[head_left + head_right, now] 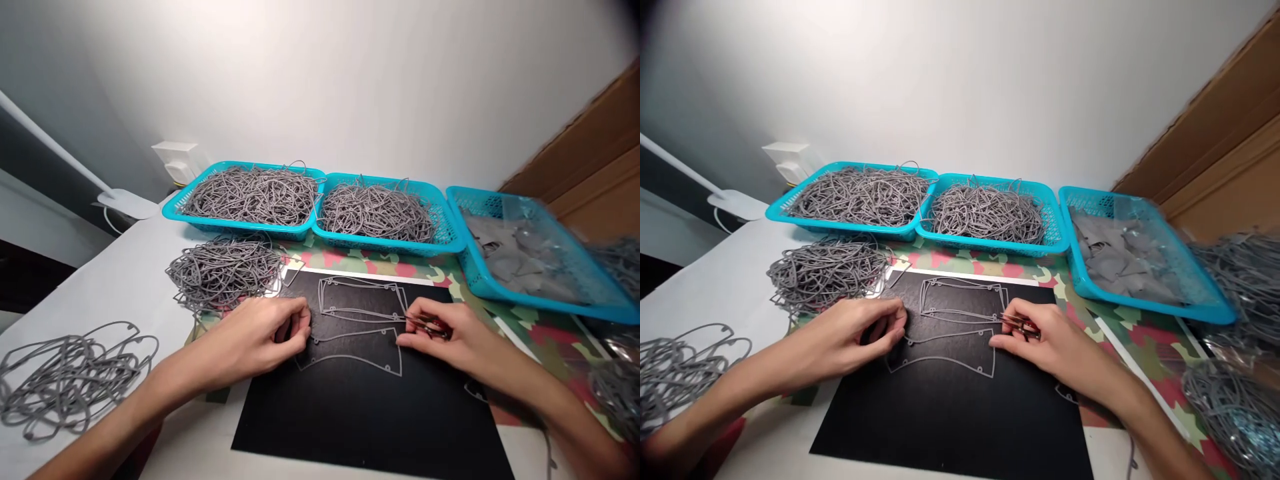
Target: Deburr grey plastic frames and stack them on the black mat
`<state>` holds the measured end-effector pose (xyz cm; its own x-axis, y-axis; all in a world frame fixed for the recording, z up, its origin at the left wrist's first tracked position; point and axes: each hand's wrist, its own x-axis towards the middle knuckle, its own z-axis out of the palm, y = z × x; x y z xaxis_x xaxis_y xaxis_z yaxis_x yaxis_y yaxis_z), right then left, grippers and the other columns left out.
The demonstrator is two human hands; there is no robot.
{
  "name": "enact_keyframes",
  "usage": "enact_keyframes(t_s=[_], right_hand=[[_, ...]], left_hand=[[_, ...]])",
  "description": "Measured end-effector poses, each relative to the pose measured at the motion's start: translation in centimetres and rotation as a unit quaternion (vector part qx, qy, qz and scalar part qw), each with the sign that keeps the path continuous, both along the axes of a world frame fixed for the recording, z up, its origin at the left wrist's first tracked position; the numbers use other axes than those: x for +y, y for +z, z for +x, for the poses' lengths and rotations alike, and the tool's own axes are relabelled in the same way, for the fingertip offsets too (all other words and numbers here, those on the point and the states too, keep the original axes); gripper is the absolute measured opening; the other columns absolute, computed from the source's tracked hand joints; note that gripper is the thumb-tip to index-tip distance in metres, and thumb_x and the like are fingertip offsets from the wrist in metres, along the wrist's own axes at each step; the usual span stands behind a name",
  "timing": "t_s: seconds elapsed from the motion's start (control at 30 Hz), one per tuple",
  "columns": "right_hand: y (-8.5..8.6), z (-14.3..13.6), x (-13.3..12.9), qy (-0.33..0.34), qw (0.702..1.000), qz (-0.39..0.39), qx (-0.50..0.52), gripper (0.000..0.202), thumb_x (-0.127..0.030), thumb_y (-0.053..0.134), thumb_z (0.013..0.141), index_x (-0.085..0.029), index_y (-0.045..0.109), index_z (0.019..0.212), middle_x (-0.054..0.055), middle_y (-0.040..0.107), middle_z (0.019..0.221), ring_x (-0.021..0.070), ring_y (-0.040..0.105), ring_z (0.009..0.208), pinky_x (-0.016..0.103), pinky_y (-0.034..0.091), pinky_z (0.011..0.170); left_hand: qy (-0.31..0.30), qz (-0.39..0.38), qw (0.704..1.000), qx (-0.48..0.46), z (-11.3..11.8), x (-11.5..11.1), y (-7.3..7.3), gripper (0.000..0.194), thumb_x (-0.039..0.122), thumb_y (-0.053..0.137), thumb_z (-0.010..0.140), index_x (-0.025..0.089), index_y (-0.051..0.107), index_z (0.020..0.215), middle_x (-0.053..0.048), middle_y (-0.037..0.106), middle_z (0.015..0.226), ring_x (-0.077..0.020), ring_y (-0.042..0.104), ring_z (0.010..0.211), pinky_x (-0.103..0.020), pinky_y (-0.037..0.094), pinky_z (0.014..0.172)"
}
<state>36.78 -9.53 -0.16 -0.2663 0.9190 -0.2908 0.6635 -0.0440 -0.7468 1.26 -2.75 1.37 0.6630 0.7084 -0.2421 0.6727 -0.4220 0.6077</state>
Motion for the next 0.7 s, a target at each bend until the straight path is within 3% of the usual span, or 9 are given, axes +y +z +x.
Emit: enact_keyframes(t_s=[0.2,0.3,0.4,0.5,0.7], right_hand=[[-0.4,-1.1,-0.3,0.008,0.997,0.067,-0.027,0.039,-0.065,0.069,0.105,-0.027,0.07,0.095,-0.004,0.056,0.073,0.0162,0.051,0.066,0.029,0.037,0.061],[-0.6,-1.2,-0.4,0.024,0.994,0.105,-0.025,0.025,-0.054,0.072,0.106,-0.029,0.072,0.105,-0.004,0.063,0.077,0.0166,0.055,0.067,0.029,0.041,0.064],[-0.4,-1.3,-0.3,0.043,0.995,0.088,-0.024,0.015,-0.044,0.069,0.109,-0.03,0.072,0.106,-0.004,0.067,0.079,0.0165,0.059,0.07,0.029,0.043,0.066],[0.1,-1.4,-0.1,0.053,0.997,0.05,-0.015,0.018,-0.044,0.067,0.111,-0.029,0.07,0.101,-0.004,0.067,0.08,0.0165,0.058,0.071,0.028,0.041,0.066],[1.0,-0.9,-0.4,0.057,0.998,0.031,0.001,0.026,-0.048,0.048,0.118,-0.03,0.063,0.106,-0.002,0.071,0.099,0.0189,0.066,0.085,0.03,0.048,0.08]], left_hand=[[-0.027,0.003,0.998,-0.051,0.1,-0.7,0.1,0.024,0.031,0.052,0.109,0.024,0.054,0.086,0.006,0.051,0.067,-0.0145,0.044,0.058,-0.03,0.029,0.056],[-0.06,0.034,0.993,-0.097,0.4,-1.0,0.1,0.02,0.027,0.052,0.11,0.024,0.054,0.09,0.004,0.054,0.075,-0.0141,0.046,0.061,-0.028,0.032,0.059],[-0.085,0.079,0.986,-0.122,0.6,-1.0,0.0,0.017,0.023,0.05,0.109,0.024,0.053,0.093,0.003,0.058,0.081,-0.014,0.048,0.064,-0.028,0.034,0.061],[-0.058,0.089,0.987,-0.12,0.7,-0.9,-0.5,0.016,0.026,0.045,0.114,0.025,0.053,0.101,0.004,0.059,0.081,-0.0141,0.05,0.062,-0.029,0.035,0.062],[0.064,0.036,0.991,-0.114,1.2,-1.4,-2.6,0.02,0.04,0.036,0.12,0.026,0.049,0.114,0.005,0.059,0.082,-0.0162,0.056,0.066,-0.03,0.037,0.065]])
